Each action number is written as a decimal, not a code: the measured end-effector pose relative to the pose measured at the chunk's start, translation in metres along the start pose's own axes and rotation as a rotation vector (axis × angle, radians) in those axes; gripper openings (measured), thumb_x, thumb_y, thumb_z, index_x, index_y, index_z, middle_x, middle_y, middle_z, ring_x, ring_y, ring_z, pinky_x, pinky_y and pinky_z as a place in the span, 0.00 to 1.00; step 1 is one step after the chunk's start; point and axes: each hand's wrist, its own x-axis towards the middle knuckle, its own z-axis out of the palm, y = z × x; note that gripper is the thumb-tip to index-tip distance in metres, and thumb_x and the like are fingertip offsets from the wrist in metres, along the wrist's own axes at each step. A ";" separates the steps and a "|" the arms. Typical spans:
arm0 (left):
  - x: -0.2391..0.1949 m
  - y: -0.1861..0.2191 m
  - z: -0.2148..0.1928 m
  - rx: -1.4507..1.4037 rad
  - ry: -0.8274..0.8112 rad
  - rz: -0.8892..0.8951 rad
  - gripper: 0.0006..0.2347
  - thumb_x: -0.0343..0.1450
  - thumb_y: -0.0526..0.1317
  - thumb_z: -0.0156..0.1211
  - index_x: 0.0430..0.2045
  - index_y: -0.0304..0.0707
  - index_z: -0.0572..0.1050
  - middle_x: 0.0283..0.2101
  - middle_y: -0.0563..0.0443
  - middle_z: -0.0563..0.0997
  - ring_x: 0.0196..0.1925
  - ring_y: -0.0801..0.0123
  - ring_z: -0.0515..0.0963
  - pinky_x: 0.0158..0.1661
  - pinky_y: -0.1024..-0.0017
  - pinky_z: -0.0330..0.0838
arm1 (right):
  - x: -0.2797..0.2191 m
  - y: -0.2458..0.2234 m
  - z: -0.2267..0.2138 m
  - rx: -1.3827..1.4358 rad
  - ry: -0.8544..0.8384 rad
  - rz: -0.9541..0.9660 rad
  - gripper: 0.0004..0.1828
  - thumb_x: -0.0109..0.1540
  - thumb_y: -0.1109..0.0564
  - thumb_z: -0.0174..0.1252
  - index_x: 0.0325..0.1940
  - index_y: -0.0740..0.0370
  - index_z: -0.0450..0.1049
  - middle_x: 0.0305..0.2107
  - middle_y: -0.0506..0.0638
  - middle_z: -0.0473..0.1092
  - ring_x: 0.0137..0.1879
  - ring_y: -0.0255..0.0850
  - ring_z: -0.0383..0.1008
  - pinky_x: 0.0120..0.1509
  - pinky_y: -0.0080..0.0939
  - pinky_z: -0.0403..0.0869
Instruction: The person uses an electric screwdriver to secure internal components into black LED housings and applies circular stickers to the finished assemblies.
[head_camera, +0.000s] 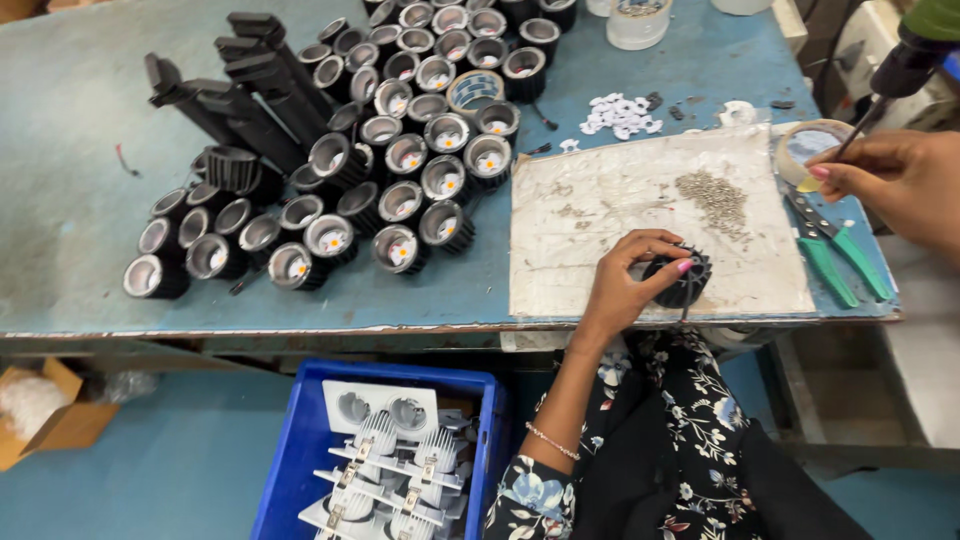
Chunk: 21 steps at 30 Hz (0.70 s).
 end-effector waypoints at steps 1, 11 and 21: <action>0.000 0.000 0.000 -0.024 -0.005 -0.011 0.08 0.70 0.41 0.69 0.40 0.40 0.84 0.53 0.52 0.81 0.56 0.70 0.80 0.57 0.71 0.73 | 0.002 -0.003 0.004 -0.071 0.004 0.012 0.11 0.70 0.58 0.63 0.51 0.70 0.80 0.35 0.58 0.79 0.42 0.41 0.80 0.48 0.38 0.78; 0.000 0.002 0.000 -0.059 -0.013 -0.049 0.07 0.70 0.40 0.69 0.39 0.40 0.84 0.53 0.52 0.80 0.54 0.71 0.80 0.57 0.71 0.75 | 0.011 -0.055 0.023 -0.367 -0.010 -0.147 0.14 0.66 0.51 0.67 0.44 0.66 0.82 0.30 0.54 0.79 0.35 0.40 0.82 0.44 0.38 0.78; 0.000 0.003 -0.001 -0.001 -0.010 -0.023 0.08 0.70 0.41 0.69 0.38 0.41 0.84 0.52 0.52 0.81 0.57 0.69 0.79 0.58 0.70 0.72 | -0.003 -0.066 0.029 -0.377 0.216 -0.257 0.15 0.72 0.53 0.71 0.42 0.70 0.80 0.34 0.57 0.77 0.37 0.40 0.80 0.44 0.35 0.76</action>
